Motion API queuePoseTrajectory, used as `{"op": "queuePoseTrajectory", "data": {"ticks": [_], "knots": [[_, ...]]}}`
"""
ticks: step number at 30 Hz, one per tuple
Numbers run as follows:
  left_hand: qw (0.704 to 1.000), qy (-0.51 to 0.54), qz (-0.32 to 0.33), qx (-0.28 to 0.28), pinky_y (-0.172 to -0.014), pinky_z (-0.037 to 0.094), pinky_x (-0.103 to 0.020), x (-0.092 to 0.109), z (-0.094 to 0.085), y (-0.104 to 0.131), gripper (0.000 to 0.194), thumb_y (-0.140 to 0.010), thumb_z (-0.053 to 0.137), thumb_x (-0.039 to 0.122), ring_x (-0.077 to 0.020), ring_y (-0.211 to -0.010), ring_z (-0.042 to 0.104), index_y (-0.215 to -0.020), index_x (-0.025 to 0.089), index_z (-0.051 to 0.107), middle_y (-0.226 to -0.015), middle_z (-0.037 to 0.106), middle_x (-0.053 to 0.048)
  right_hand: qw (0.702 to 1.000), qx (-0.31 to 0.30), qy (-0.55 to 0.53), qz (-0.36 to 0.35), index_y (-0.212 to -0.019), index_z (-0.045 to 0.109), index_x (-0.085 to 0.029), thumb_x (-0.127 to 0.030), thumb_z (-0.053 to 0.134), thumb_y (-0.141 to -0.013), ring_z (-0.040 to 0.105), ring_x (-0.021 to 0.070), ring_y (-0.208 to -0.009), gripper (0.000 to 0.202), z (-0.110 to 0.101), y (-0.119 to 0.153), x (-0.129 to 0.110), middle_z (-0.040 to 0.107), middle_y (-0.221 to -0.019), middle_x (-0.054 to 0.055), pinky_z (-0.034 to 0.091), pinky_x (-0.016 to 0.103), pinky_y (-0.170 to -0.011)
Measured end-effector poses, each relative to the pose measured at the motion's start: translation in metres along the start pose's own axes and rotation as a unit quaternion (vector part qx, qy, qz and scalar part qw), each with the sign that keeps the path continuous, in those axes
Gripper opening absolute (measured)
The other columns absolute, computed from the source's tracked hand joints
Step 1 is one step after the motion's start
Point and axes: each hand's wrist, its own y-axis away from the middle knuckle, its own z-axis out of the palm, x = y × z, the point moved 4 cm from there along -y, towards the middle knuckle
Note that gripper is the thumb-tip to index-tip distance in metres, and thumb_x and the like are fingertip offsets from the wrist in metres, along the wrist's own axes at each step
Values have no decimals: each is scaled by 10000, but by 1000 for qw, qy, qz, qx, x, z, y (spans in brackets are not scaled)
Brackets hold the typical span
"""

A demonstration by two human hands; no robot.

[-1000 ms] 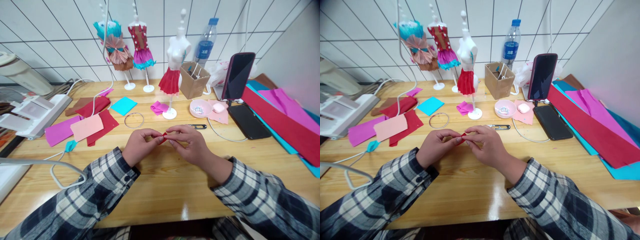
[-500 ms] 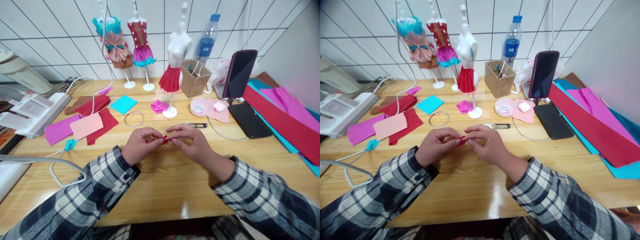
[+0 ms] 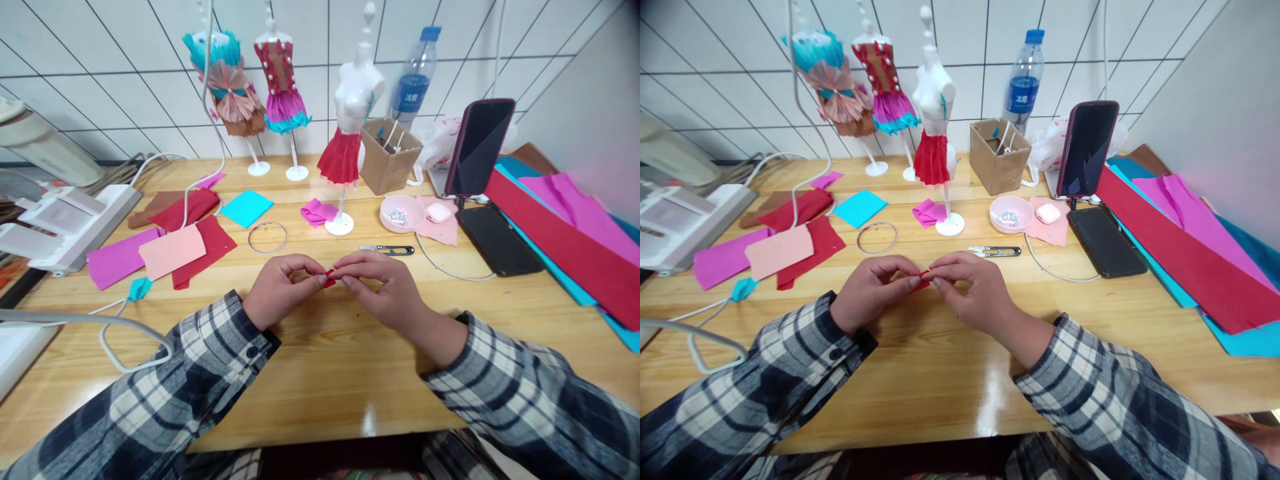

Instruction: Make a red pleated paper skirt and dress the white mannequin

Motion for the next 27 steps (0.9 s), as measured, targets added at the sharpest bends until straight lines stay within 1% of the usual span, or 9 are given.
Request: {"op": "queuePoseTrajectory", "data": {"ticks": [8,11,14,17,18,20,23,25,27], "knots": [[1000,4,-4,27,-680,496,-249,-5,-3,-1,176,-738,740,328,-137,-694,629,-762,156,714,-740,719,-24,997,2,52,-62,-1043,737,-284,-193,571,-893,672,159,-963,241,0,1,-3,726,-1047,24,537,322,-868],[999,12,-13,28,-665,492,-245,-6,-2,-1,185,-738,742,337,-130,-676,620,-760,156,713,-729,714,-21,996,9,56,-73,-1046,737,-282,-191,570,-896,675,157,-955,242,-2,1,-5,729,-1038,27,536,316,-861],[999,24,-28,37,-642,491,-245,-7,-3,-1,207,-737,740,356,-129,-654,618,-771,155,710,-722,713,-24,996,29,58,-67,-1012,744,-275,-188,581,-887,676,161,-944,223,-6,0,-6,735,-1020,29,536,320,-856],[999,1,-29,16,-650,496,-253,-6,-2,-1,208,-746,728,362,-145,-686,636,-794,159,717,-761,728,-39,997,40,53,-29,-1038,733,-265,-197,592,-875,673,165,-904,226,-9,-2,-3,730,-1035,37,534,336,-848],[999,-26,-19,1,-660,497,-258,-5,0,-1,199,-752,720,356,-152,-704,640,-795,162,723,-776,731,-46,998,30,46,-6,-1061,726,-259,-215,603,-871,670,163,-869,231,-8,-3,0,730,-1031,39,535,336,-826],[994,-101,23,-26,-684,493,-273,0,3,-1,175,-764,704,342,-164,-731,637,-793,172,739,-785,732,-55,998,-9,27,51,-1065,725,-239,-266,629,-858,655,153,-774,230,-5,-4,8,739,-972,41,535,316,-737],[977,-194,81,-44,-704,480,-286,4,7,-1,165,-784,680,332,-165,-725,614,-806,189,760,-757,721,-57,990,-70,12,122,-935,758,-223,-282,663,-826,607,128,-638,156,1,-5,19,746,-829,24,486,266,-586],[970,-220,92,-48,-695,473,-283,4,8,-1,172,-795,671,341,-160,-706,600,-817,197,764,-740,712,-53,986,-89,14,137,-867,763,-231,-240,677,-800,581,116,-600,110,3,-6,22,743,-780,8,458,253,-560],[966,-235,93,-45,-688,466,-276,2,8,-1,175,-799,668,352,-155,-696,591,-809,205,763,-728,704,-46,985,-100,12,142,-831,762,-236,-203,680,-783,582,115,-609,100,5,-7,24,741,-768,2,453,252,-574]]}}
